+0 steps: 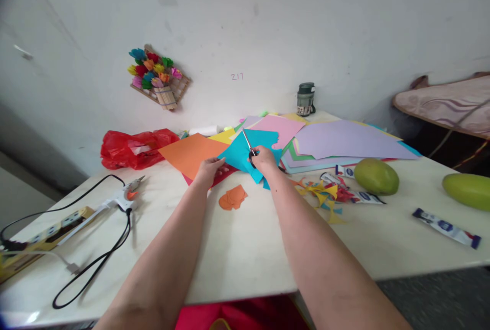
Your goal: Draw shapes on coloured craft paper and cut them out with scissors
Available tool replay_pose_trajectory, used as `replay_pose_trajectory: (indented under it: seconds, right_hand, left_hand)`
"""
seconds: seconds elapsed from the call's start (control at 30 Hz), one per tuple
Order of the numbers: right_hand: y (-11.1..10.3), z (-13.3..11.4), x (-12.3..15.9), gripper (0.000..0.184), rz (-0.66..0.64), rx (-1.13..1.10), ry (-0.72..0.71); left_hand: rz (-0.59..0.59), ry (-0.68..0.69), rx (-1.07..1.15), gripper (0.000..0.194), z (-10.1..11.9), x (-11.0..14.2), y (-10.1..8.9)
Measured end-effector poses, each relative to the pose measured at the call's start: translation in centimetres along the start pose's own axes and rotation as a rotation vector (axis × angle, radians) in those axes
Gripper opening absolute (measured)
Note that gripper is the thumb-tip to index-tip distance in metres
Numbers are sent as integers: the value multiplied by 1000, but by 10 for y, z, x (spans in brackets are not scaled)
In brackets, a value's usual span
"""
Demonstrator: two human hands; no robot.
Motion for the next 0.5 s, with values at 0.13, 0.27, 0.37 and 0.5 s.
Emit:
replay_pose_trajectory:
  seconds: [0.13, 0.27, 0.37, 0.5]
  right_hand:
    - [2, -5, 4, 33, -20, 70, -12]
    - [3, -14, 7, 34, -10, 103, -43]
    - [-1, -22, 9, 33, 50, 87, -91]
    - [-11, -29, 13, 33, 183, 108, -127]
  left_hand:
    - [6, 6, -53, 22, -6, -1, 9]
    - [175, 71, 10, 19, -3, -7, -2]
    - [368, 167, 83, 13, 6, -8, -24]
    - [650, 207, 102, 12, 14, -1, -58]
Point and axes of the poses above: each hand's wrist, its own x-axis away from the middle knuckle, its own y-axis out of the palm, z = x × y, the point moved 6 cm from there along -x, towards the middle knuckle
